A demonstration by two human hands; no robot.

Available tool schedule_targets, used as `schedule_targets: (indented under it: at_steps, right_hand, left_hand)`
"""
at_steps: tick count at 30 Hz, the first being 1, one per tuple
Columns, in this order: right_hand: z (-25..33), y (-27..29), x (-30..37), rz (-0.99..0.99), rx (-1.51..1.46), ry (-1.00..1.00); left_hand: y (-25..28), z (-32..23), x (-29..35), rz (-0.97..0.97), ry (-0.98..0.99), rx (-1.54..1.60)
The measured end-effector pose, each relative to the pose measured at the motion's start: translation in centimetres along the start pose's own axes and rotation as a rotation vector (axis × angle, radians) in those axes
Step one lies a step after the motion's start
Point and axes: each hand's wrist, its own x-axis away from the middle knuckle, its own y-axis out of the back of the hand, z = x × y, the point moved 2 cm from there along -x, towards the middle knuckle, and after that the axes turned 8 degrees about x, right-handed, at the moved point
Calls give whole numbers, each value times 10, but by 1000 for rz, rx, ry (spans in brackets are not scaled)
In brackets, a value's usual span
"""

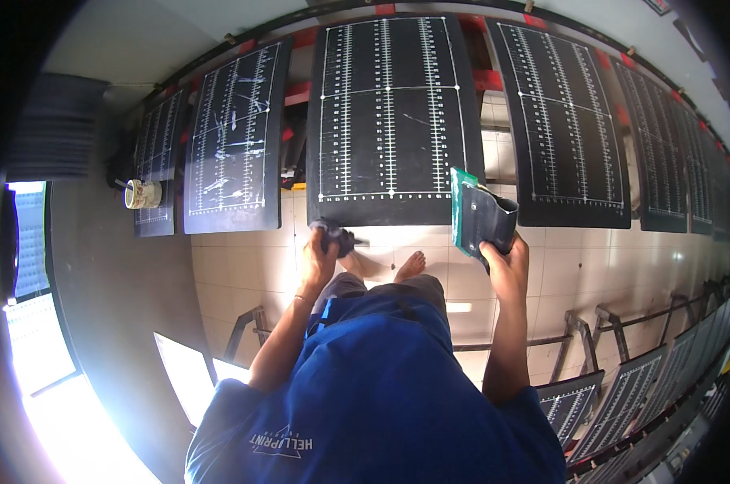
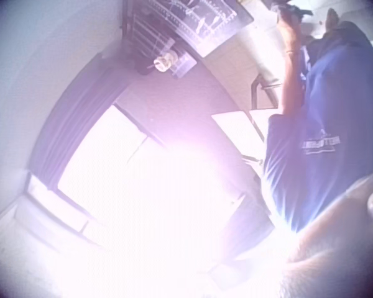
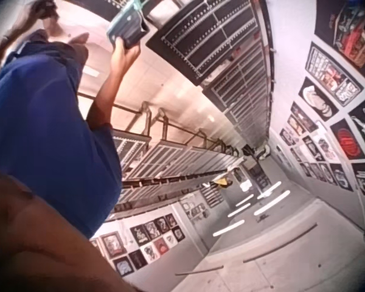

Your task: The person uses a squeegee to spread white ink across a screen printing mesh. They then use a cloth to wipe the squeegee and the screen. The person also picks up a bucket of ink and a brush, then continues to spread ink on the screen.

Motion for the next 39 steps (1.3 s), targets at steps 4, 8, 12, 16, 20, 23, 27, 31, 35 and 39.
schedule_targets:
  at_steps: [4, 8, 12, 16, 20, 23, 27, 31, 35, 39]
  right_hand:
    - [-2, 35, 16, -78, -3, -33]
    - [-14, 71, 33, -194, 16, -82]
    - [-23, 93, 61, -342, 41, -167]
    - [-31, 103, 83, -451, 16, -208]
    - [-32, 112, 101, -608, -17, -250]
    - [-56, 124, 116, -719, -55, -268]
    - [-75, 113, 125, -754, -62, -273]
    - [-53, 85, 133, -766, 2, -419]
    - [-43, 69, 146, -832, -24, -412]
    - [-55, 61, 164, -926, -153, -403]
  left_hand:
    - [3, -24, -15, -137, 4, -105]
    - [-31, -40, -27, -77, -136, -306]
    - [-88, -70, -21, 138, -228, -202]
    - [-177, -127, 9, 651, -302, 42]
    - [-211, -171, 44, 996, -482, 45]
    - [-194, -170, 26, 777, -658, 118]
    - [-176, -245, -84, 560, -669, -178]
    - [-231, -297, -207, 374, -977, -464]
    - [-300, -300, -280, 742, -939, -865]
    - [-325, -257, -269, 1099, -1031, -847]
